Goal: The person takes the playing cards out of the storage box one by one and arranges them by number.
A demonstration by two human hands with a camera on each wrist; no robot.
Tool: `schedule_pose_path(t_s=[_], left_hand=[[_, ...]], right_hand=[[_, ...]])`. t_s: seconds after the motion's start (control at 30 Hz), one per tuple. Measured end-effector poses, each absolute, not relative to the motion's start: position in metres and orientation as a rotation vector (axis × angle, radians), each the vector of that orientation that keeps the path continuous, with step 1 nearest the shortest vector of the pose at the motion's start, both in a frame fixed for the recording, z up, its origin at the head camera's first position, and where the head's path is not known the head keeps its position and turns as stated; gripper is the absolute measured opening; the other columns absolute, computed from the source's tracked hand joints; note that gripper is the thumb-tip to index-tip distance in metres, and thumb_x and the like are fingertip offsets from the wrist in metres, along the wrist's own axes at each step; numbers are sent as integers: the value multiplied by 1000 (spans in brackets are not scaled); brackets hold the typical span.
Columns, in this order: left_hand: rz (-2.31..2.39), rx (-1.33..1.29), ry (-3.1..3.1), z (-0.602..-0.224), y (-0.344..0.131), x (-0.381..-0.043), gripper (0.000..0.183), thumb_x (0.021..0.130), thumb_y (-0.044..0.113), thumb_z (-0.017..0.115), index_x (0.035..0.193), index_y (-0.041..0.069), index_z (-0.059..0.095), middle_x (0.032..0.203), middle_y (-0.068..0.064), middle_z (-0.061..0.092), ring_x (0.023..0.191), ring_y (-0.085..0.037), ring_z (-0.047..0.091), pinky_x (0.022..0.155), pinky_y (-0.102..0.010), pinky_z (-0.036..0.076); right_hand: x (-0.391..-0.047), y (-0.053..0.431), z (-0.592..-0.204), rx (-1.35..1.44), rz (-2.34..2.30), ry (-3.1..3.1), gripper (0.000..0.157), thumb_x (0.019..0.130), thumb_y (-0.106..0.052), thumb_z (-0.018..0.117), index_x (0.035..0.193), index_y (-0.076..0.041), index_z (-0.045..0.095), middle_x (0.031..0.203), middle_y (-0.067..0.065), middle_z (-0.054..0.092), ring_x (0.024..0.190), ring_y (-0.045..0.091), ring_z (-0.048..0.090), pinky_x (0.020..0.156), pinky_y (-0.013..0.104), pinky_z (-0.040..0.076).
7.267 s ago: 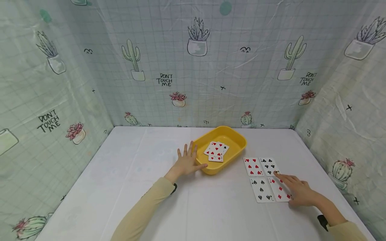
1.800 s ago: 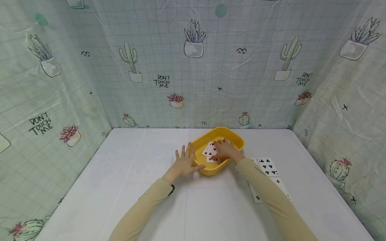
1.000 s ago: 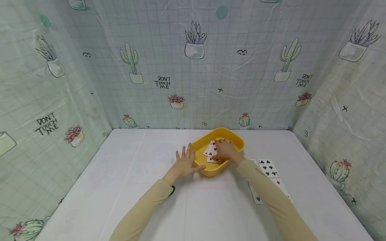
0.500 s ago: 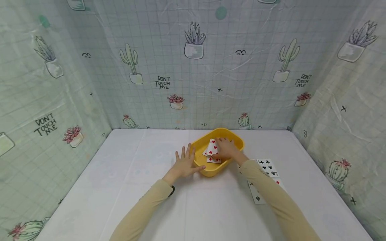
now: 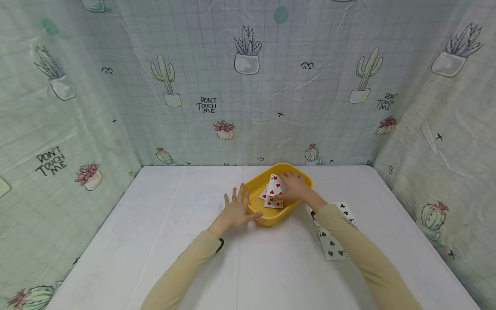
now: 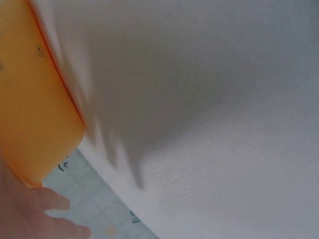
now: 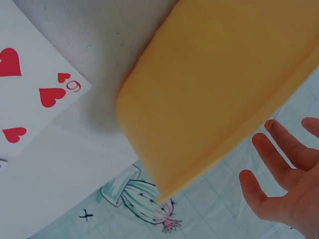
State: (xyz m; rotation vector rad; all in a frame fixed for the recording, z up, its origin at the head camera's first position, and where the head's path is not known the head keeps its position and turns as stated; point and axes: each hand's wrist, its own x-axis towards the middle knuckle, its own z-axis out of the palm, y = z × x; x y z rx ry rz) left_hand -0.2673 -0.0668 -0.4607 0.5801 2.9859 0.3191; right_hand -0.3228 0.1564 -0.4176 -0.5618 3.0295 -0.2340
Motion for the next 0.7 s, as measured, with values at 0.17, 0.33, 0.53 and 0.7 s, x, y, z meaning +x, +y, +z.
schedule_pose_path(t_s=[0.17, 0.33, 0.53, 0.7], left_hand=[[327, 589, 2986, -461, -68, -268, 103, 75, 79, 25, 144, 6, 1, 150, -16, -10, 135, -45, 1, 102, -64, 4], [294, 578, 2996, -461, -67, -269, 101, 76, 77, 27, 144, 7, 1, 150, -16, -10, 135, -44, 3, 102, -65, 7], [287, 580, 2996, -462, -68, -271, 103, 74, 79, 25, 144, 7, 0, 150, -17, -9, 135, -45, 3, 102, -65, 7], [296, 574, 2993, -461, -68, -271, 101, 77, 76, 30, 144, 7, -1, 150, -16, -10, 135, -44, 1, 102, -65, 7]], right_hand=[[-316, 159, -411, -587, -221, 3040, 86, 72, -49, 67, 140, -13, 29, 138, 18, 37, 128, 39, 29, 99, 63, 20], [-311, 165, -407, -618, -238, 3058, 85, 71, -48, 68, 139, -13, 31, 137, 18, 38, 127, 40, 30, 96, 63, 22], [-305, 174, -402, -663, -196, 3089, 86, 71, -50, 67, 139, -13, 30, 136, 17, 40, 123, 40, 32, 93, 60, 26], [-299, 183, -398, -711, -187, 3108, 88, 70, -48, 69, 140, -12, 30, 135, 15, 42, 119, 38, 35, 91, 58, 28]])
